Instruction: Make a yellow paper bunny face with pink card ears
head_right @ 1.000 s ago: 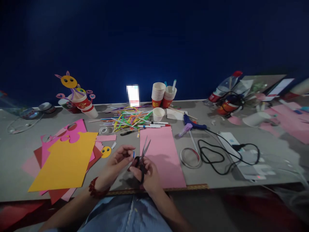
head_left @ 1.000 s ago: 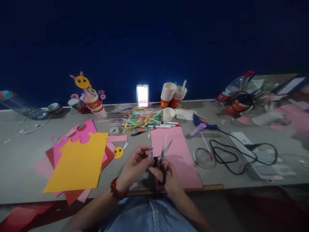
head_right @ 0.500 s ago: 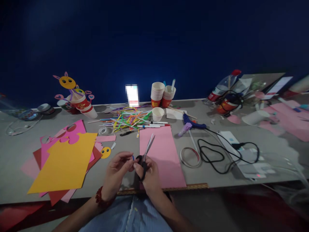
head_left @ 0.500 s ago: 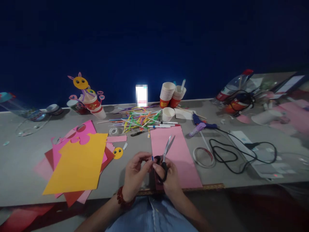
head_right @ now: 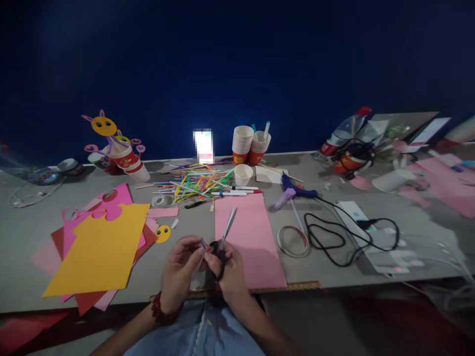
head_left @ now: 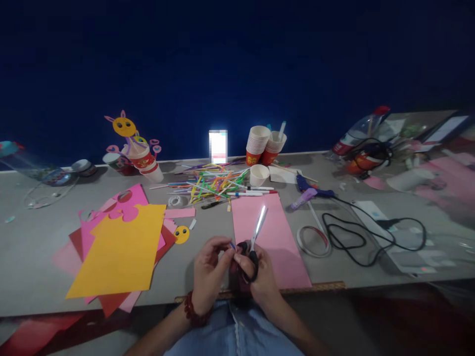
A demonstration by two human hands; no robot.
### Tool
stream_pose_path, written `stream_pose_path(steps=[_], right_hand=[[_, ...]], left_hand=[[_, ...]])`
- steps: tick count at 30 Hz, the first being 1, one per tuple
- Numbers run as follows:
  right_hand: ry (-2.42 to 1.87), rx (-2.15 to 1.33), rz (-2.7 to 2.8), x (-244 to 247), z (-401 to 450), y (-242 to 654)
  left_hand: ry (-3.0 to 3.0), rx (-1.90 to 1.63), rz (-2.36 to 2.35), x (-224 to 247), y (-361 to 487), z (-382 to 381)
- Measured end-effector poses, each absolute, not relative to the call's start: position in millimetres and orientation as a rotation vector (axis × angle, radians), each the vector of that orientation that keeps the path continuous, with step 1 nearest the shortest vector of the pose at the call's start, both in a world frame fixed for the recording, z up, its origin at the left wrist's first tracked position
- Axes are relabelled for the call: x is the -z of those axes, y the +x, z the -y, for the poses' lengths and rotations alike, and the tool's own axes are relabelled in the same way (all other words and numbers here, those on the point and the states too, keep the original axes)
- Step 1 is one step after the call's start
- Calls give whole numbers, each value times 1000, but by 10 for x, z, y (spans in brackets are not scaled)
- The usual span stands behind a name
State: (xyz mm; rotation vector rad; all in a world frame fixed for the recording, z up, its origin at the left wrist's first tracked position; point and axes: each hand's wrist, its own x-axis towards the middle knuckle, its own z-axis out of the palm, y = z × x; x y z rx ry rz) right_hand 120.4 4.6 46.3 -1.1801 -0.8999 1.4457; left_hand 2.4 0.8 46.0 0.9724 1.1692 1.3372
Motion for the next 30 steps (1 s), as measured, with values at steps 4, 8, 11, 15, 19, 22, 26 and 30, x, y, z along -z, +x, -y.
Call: stream_pose_path(steps=[4,8,11,15,19,22,26,30], right_hand=[[-1199,-1439,930,-472,-43,1240],[-1206,-1405,967,-484,-58,1278],[-1195,-1427,999,-493,-79,1305],[-1204,-1403,1018,-467,-81,1339],[-1184,-1456,1119,-391,20,1360],[-1155,-1553,1174,-318,139,1351],[-1226,-1531,1174,-244,237,1329],[-1215,-1562,1225,-224,218,1335]], left_hand=[[1003,-1316,-1158,-481,-9,4],[1066,-1229,-1093,-490,-69,5],[1106,-1158,-1071,-468,-104,11],[1114,-1163,-1108,-488,-117,14],[1076,-1235,-1146,-566,-105,-6],[1009,-1297,-1162,-594,-82,-31],[970,-1349,-1224,-597,-46,-65],[958,-1350,-1244,-622,-28,-91]])
